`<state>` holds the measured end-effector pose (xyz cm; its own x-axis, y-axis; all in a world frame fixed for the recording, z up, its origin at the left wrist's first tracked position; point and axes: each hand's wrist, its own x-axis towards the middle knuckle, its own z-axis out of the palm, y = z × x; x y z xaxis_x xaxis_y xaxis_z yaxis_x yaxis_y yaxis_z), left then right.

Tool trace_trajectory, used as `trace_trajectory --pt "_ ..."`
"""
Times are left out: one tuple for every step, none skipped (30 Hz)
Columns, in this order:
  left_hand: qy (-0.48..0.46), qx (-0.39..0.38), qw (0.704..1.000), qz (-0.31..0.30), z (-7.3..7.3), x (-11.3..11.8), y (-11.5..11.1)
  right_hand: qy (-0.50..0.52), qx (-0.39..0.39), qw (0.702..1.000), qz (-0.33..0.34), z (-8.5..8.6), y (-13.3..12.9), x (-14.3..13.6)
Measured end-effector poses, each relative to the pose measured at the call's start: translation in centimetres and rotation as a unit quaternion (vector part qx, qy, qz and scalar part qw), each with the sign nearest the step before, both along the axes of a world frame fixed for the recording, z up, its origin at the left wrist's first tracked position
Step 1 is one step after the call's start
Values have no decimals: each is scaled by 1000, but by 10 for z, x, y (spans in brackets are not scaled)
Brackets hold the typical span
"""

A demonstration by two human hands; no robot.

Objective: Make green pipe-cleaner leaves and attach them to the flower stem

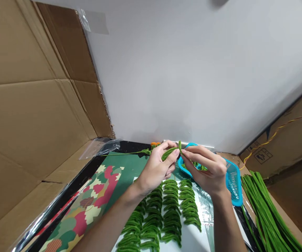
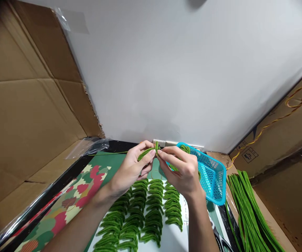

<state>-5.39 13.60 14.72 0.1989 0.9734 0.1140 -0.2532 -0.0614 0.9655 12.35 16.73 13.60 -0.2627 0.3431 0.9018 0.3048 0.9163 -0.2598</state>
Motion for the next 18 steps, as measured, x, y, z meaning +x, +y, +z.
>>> trace_trajectory --pt "4 8 1000 12 -1 0 0 -3 6 1000 -7 0 0 -1" --pt "8 16 1000 21 -2 0 0 -6 10 1000 -12 0 -1 -2" --pt "11 23 999 28 -2 0 1 -9 12 1000 -14 -1 -1 -2" --pt "12 27 999 32 -2 0 1 -11 12 1000 -14 -1 -1 -2" --pt "11 30 999 34 -2 -1 1 -13 10 1000 -13 -1 -1 -2" --pt "9 31 999 33 -1 -1 1 -16 5 1000 -11 -1 -1 -1" --pt "6 33 999 32 -1 -2 0 -19 -6 1000 -9 0 -2 -1" --pt "4 33 999 30 0 -3 0 -21 -21 1000 -7 0 -2 0" --pt "4 34 999 28 1 -4 0 -22 -40 999 -3 0 -3 1" --pt "5 36 999 26 2 -5 0 -26 -61 998 2 1 -3 1" --pt "6 37 999 22 2 -5 -1 -32 -80 996 9 2 -4 2" --pt "6 37 999 17 3 -6 -1 -40 -93 995 16 2 -4 2" --pt "6 36 999 12 3 -6 -2 -51 -98 994 19 3 -4 3" --pt "6 34 999 7 3 -6 -2 -63 -99 993 19 3 -4 3" --pt "5 32 999 5 3 -6 -2 -75 -97 992 14 4 -4 4" --pt "7 30 1000 4 4 -6 -3 -85 -94 992 6 4 -4 5" --pt "9 30 999 5 4 -6 -3 -92 -91 992 -4 4 -3 6" --pt "13 32 999 7 5 -6 -3 -98 -88 991 -16 4 -3 7"
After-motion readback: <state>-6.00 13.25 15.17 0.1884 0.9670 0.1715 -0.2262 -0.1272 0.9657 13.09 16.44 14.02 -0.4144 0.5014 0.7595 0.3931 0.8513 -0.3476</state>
